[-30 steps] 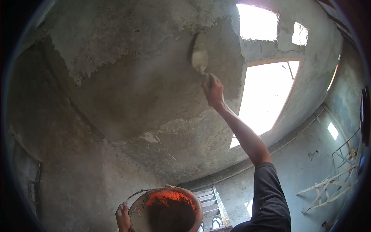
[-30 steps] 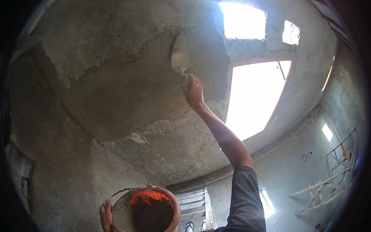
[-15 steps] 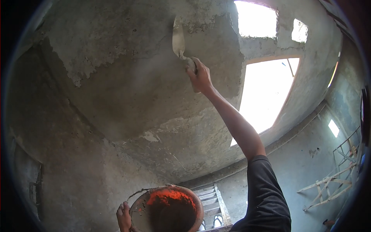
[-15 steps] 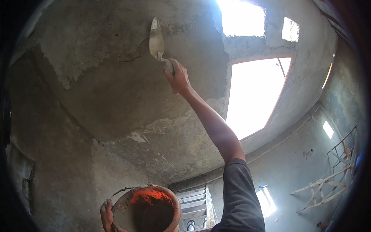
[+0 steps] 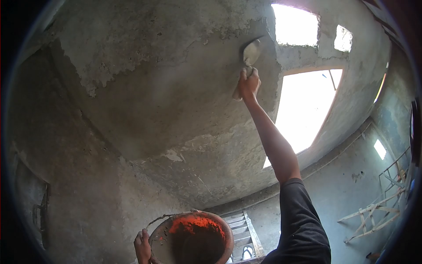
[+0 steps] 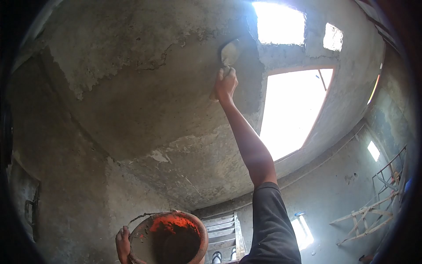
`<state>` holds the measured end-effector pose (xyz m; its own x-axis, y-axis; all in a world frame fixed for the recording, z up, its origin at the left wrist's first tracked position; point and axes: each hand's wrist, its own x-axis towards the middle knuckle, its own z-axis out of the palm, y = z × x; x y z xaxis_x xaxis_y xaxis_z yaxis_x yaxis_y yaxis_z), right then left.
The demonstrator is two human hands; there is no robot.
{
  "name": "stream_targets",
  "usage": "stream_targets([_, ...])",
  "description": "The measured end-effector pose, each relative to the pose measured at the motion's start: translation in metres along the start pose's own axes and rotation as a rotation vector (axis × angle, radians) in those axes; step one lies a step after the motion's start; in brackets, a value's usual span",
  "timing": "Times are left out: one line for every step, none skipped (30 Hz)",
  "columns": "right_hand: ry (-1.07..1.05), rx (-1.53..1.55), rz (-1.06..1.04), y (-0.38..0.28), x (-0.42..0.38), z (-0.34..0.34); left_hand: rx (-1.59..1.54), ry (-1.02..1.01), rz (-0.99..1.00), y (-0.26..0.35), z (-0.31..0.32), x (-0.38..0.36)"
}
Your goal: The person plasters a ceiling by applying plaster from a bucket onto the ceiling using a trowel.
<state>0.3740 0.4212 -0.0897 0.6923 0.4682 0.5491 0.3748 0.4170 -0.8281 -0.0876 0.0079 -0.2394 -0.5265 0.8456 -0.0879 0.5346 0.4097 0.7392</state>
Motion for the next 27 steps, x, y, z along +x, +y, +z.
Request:
stream_targets([0.001, 0.000, 0.000, -0.006, 0.001, 0.004, -0.013, 0.017, 0.010, -0.001, 0.002, 0.001])
stream_targets([-0.009, -0.020, -0.082, -0.011, 0.001, 0.008, -0.022, 0.032, 0.019, -0.002, 0.002, 0.001])
stream_targets([-0.018, -0.039, -0.165, -0.015, 0.000, 0.011, -0.019, 0.030, 0.020, -0.002, 0.000, 0.002])
stream_targets([-0.017, -0.038, -0.166, -0.027, 0.001, 0.011, 0.015, 0.004, 0.029, 0.000, -0.002, 0.002])
stream_targets([-0.088, -0.011, -0.243, -0.040, 0.000, 0.009, 0.050, -0.022, 0.036, 0.000, -0.003, 0.002])
stream_targets([-0.160, 0.014, -0.315, -0.047, -0.001, 0.007, 0.054, -0.025, 0.035, 0.002, -0.004, 0.001])
stream_targets([-0.160, 0.012, -0.315, -0.048, -0.002, 0.006, 0.050, -0.018, 0.034, 0.003, -0.003, 0.000])
stream_targets([-0.229, 0.013, -0.364, -0.050, -0.003, 0.005, 0.044, -0.007, 0.032, 0.005, -0.002, 0.000])
stream_targets([-0.299, 0.014, -0.410, -0.051, -0.006, 0.005, 0.044, -0.006, 0.031, 0.004, -0.002, 0.000])
stream_targets([-0.300, 0.016, -0.411, -0.049, -0.008, 0.005, 0.043, 0.005, 0.019, 0.003, -0.001, 0.000])
stream_targets([-0.305, 0.035, -0.346, -0.046, -0.012, 0.004, 0.044, 0.013, 0.006, 0.002, -0.001, 0.000])
stream_targets([-0.311, 0.053, -0.281, -0.042, -0.014, 0.003, 0.045, 0.013, 0.005, 0.001, -0.001, 0.000])
stream_targets([-0.312, 0.054, -0.283, -0.038, -0.012, 0.002, 0.044, 0.029, 0.015, 0.001, 0.001, 0.000])
stream_targets([-0.253, 0.016, -0.292, -0.033, -0.010, 0.000, 0.044, 0.046, 0.026, 0.001, 0.001, 0.000])
stream_targets([-0.193, -0.021, -0.301, -0.028, -0.007, -0.002, 0.042, 0.050, 0.028, -0.001, 0.000, 0.001])
stream_targets([-0.193, -0.017, -0.305, -0.020, -0.002, 0.000, 0.034, 0.014, 0.042, -0.005, -0.002, 0.003])
stream_targets([-0.103, -0.042, -0.342, -0.013, 0.005, 0.003, 0.026, -0.022, 0.056, -0.007, -0.002, 0.004])
stream_targets([-0.012, -0.068, -0.376, -0.006, 0.012, 0.007, 0.025, -0.019, 0.055, -0.006, -0.002, 0.003])
stream_targets([-0.013, -0.065, -0.375, -0.006, 0.017, 0.010, 0.049, -0.012, 0.071, -0.004, -0.003, 0.002])
stream_targets([0.031, -0.068, -0.372, -0.007, 0.022, 0.013, 0.071, -0.005, 0.088, -0.003, -0.003, 0.002])
stream_targets([0.074, -0.072, -0.367, -0.005, 0.025, 0.015, 0.071, -0.002, 0.086, -0.003, -0.002, 0.002])
stream_targets([0.073, -0.071, -0.365, -0.003, 0.023, 0.018, 0.074, -0.001, 0.089, -0.004, -0.003, 0.003])
stream_targets([0.026, -0.129, -0.373, -0.002, 0.020, 0.021, 0.076, 0.000, 0.093, -0.004, -0.002, 0.003])
stream_targets([-0.022, -0.189, -0.378, 0.001, 0.017, 0.024, 0.078, -0.002, 0.091, -0.003, -0.003, 0.002])
stream_targets([-0.024, -0.192, -0.376, 0.008, 0.009, 0.027, 0.048, -0.003, 0.063, -0.001, -0.004, 0.000])
stream_targets([-0.113, -0.180, -0.405, 0.016, -0.001, 0.028, 0.013, -0.005, 0.040, 0.001, -0.002, 0.000])
stream_targets([-0.203, -0.171, -0.431, 0.024, -0.012, 0.025, 0.011, -0.010, 0.042, 0.001, -0.001, 0.000])
